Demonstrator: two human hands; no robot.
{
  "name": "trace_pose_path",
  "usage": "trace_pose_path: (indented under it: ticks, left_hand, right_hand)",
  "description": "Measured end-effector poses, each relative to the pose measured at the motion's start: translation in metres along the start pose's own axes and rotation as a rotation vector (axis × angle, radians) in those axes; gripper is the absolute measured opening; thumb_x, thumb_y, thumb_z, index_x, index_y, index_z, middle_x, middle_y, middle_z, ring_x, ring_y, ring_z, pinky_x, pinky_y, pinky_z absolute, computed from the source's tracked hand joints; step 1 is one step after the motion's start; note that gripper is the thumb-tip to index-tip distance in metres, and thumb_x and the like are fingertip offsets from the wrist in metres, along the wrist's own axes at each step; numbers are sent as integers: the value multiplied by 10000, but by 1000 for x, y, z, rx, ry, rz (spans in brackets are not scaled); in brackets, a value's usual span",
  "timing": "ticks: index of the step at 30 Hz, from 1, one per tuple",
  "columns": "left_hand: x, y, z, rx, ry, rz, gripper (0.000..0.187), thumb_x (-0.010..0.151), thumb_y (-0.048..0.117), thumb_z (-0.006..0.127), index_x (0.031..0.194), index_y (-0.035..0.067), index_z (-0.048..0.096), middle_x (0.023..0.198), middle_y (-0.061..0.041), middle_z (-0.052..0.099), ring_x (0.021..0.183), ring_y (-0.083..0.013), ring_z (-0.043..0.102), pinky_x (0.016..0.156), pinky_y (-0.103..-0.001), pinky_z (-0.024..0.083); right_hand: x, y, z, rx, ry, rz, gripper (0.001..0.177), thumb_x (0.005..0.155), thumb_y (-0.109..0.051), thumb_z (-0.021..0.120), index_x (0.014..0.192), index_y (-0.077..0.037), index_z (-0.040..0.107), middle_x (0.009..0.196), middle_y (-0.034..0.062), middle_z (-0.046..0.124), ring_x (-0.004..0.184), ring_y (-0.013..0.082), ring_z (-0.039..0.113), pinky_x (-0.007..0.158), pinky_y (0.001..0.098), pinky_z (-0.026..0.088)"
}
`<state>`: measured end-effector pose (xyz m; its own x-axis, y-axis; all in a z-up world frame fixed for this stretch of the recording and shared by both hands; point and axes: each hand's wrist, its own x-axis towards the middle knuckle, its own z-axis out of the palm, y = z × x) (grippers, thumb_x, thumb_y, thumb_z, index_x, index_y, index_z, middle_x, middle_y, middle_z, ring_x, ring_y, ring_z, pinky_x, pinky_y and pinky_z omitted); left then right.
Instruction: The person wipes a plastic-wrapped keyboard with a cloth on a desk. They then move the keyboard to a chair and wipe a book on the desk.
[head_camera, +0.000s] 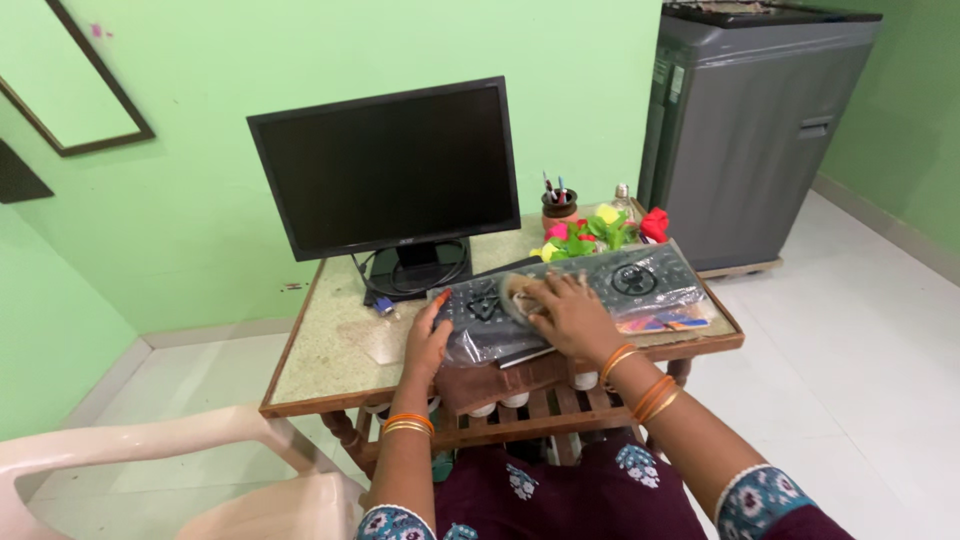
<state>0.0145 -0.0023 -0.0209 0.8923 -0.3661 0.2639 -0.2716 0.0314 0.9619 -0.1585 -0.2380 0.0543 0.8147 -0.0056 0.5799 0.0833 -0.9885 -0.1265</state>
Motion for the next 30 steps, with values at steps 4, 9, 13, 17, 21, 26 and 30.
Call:
trace_pose_path:
  ticks: [4,9,13,17,21,26,30]
  left_hand:
    - [15,-25,-2,64,18,194,495,906,140,651,1395,74,608,1298,-44,614,942,-92,605,753,-227,486]
    - [-1,-2,1,99,17,151,548,839,197,624,1385,146,640,1229,-69,635,899,-178,631,751,-295,521]
    - [-7,11,3,95,16,82,571,831,254,626,1395,167,637,1247,-130,633,923,-344,611,820,-409,477]
    - [-1,-1,3,269,69,284,580,829,288,648,1392,152,627,1264,-175,624,1167,-325,610,1000,-377,477]
    - [-4,3,4,290,79,242,623,819,312,646,1419,152,593,1258,-183,627,1177,-336,603,1009,-380,472]
    - [-10,13,4,200,84,199,699,784,311,651,1441,101,536,1294,-190,609,1158,-325,624,984,-381,495]
    - [-11,18,2,237,87,260,705,814,299,661,1464,64,522,1311,-220,619,1193,-350,607,1013,-396,471]
  right_hand:
    - [18,12,-7,-93,-149,209,524,933,-519,535,1426,-345,570,1520,122,467,1402,371,435,1139,682,241]
    - [1,91,-28,-215,-48,482,471,995,-536,500,1373,-289,632,1416,107,595,1329,329,554,1130,660,327]
    - [-30,142,-36,-156,27,615,523,1010,-507,502,1411,-184,596,1391,232,623,1232,447,619,1053,593,472]
    - [-38,130,-29,-307,-15,648,587,984,-482,505,1518,-238,508,1342,328,582,1190,502,602,1047,642,404]
    - [-16,89,-18,-398,-55,471,651,947,-491,522,1563,-307,415,1345,300,565,1249,471,574,1138,663,279]
    - [23,15,24,-258,44,234,661,932,-483,583,1542,-289,420,1371,268,578,1236,465,585,1105,581,350]
    - [58,-38,56,-294,32,243,543,921,-527,608,1333,-175,617,1278,201,631,1245,391,595,1133,612,319]
